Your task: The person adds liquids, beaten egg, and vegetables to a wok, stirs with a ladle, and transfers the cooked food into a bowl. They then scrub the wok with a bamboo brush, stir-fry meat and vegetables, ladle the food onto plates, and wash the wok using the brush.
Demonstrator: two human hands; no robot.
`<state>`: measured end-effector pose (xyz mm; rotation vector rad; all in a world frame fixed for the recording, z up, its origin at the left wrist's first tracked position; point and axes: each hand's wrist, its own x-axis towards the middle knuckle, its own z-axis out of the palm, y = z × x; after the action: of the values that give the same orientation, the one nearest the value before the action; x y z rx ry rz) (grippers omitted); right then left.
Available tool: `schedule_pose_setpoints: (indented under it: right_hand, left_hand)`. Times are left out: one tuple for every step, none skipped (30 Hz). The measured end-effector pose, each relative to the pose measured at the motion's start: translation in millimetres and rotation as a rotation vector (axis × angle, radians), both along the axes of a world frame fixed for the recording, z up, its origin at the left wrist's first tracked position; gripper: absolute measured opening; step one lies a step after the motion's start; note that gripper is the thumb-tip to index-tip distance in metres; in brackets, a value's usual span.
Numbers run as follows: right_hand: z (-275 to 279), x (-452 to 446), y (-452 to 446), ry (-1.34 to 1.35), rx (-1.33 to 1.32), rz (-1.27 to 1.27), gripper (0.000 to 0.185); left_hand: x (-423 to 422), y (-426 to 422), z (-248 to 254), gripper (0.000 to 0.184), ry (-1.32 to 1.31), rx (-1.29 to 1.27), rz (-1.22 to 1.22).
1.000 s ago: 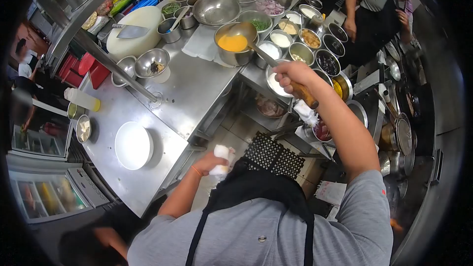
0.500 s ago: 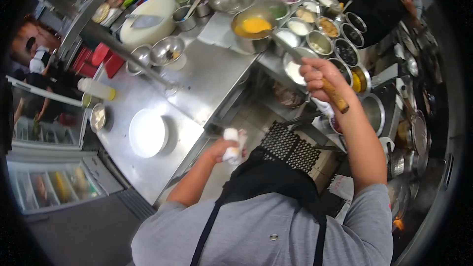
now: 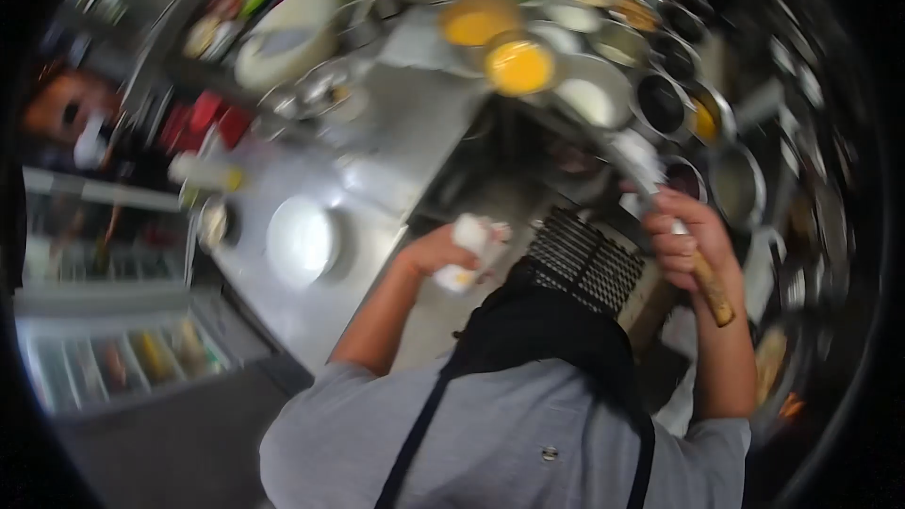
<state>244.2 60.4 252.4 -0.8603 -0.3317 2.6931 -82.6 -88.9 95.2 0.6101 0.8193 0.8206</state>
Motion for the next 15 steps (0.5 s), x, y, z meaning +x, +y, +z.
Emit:
schedule_pose_setpoints:
  right_hand:
    - [-3,21,-15,0.018,-0.09,-0.035,0.037]
    - [-3,43,-30,0.011,-0.101,-0.042,0.037]
    - [0,65,-49,-0.014,-0.082,-0.062,0.037]
    - [5,86,-75,-0.036,-0.059,-0.075,0.037]
    - [13,105,-99,-0.078,-0.079,-0.129,0.037]
    - [22,124,-123,-0.118,-0.102,-0.177,0.037]
    - [27,147,-148,-0.194,-0.101,-0.237,0.039]
    - [34,167,-172,-0.165,-0.073,-0.267,0.039]
    - [43,186,-195,-0.162,-0.078,-0.326,0.04]
    - [53,204,-220,-0.167,-0.076,-0.397,0.04]
    - [63,224,-246,-0.272,-0.088,-0.46,0.042]
    - [70,243,-268,-0.285,-0.102,-0.547,0.043]
    - [76,259,-291,-0.288,-0.085,-0.631,0.044]
    - [81,274,-310,-0.287,-0.066,-0.699,0.044]
    - [89,286,-327,-0.302,-0.065,-0.754,0.044]
  left_hand:
    - [3,7,-11,0.06,0.091,0.017,-0.075]
    - [10,14,-25,0.06,0.181,0.04,-0.147]
    - [21,22,-23,0.061,0.22,-0.007,-0.205]
    - [33,25,-19,0.062,0.27,-0.045,-0.256]
    - [48,27,-29,0.061,0.256,-0.074,-0.286]
    - [63,28,-42,0.06,0.245,-0.106,-0.309]
    - [81,29,-52,0.059,0.206,-0.092,-0.332]
    - [102,32,-60,0.057,0.155,-0.174,-0.351]
    - [129,33,-60,0.055,0.233,-0.197,-0.369]
    - [159,37,-60,0.053,0.307,-0.205,-0.397]
    - [190,41,-64,0.052,0.318,-0.217,-0.413]
    - [223,44,-71,0.051,0.334,-0.228,-0.424]
    - [257,46,-86,0.046,0.282,-0.258,-0.402]
    - [289,50,-102,0.039,0.138,-0.33,-0.404]
    - [326,52,-94,0.036,0.058,-0.356,-0.439]
